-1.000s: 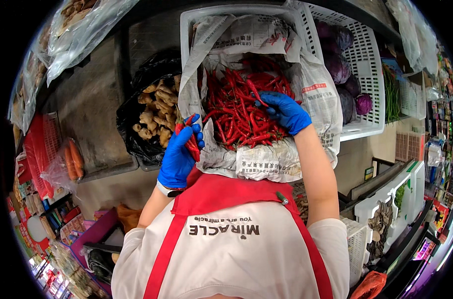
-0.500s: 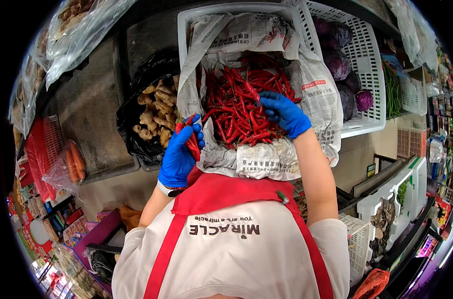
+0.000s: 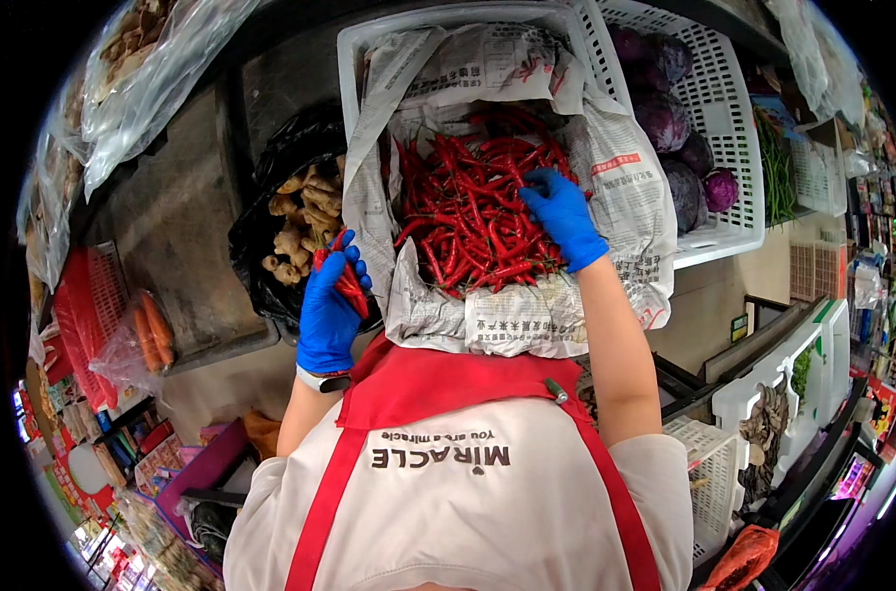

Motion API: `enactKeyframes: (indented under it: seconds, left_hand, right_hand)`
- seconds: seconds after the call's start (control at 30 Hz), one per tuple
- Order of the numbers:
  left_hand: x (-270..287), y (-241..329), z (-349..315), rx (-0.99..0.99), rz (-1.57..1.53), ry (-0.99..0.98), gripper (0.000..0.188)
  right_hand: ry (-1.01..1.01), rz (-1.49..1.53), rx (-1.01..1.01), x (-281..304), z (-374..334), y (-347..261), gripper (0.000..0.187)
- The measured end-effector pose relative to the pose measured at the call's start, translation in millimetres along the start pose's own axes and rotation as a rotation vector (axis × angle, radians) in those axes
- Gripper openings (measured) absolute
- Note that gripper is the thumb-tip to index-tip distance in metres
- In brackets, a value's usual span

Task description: The person sorts red chili peppers from a large sack into a smaller bundle held in their left hand. They wear blue gloves and a red apron while working in a produce area. The person repeatedly reaches into the sack to gather more peppers and adds them to the growing bunch.

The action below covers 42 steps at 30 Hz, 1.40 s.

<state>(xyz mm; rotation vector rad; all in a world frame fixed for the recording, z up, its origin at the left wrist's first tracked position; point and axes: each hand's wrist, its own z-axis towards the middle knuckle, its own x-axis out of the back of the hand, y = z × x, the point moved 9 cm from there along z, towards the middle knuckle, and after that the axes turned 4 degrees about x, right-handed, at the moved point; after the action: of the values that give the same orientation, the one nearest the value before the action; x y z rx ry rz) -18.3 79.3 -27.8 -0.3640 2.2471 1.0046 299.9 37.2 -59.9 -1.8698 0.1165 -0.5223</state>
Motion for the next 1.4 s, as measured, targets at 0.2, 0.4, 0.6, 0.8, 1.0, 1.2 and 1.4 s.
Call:
enactKeyframes:
  seconds: [0.2,0.4,0.6,0.8,1.0,1.2,1.4]
  left_hand:
    - [6,-4,5,0.012,-0.028,-0.004,0.042]
    - [-1,-4,1,0.035,-0.052,0.0,0.04]
    - [-8,-3,-6,0.031,-0.043,-0.031,0.042]
    - [-37,-8,-9,0.06,-0.026,-0.133,0.045]
    - [-48,-23,7,0.097,-0.021,-0.191,0.048]
    - [-51,-53,23,0.205,-0.16,-0.233,0.039]
    - [-52,-58,16,0.199,-0.032,-0.267,0.038]
  right_hand:
    - [0.319,-0.956,0.442,21,39,-47,0.018]
    - [0.222,-1.398,0.192,12,112,-15,0.015]
    - [0.231,-1.269,0.27,20,122,-8,0.018]
    - [0.352,-1.133,0.565,10,67,-59,0.019]
    - [0.216,-0.463,0.476,3,12,-115,0.016]
    - [-0.463,0.207,-0.128,-79,-34,-92,0.013]
    - [-0.576,0.253,-0.133,-114,-49,-91,0.018]
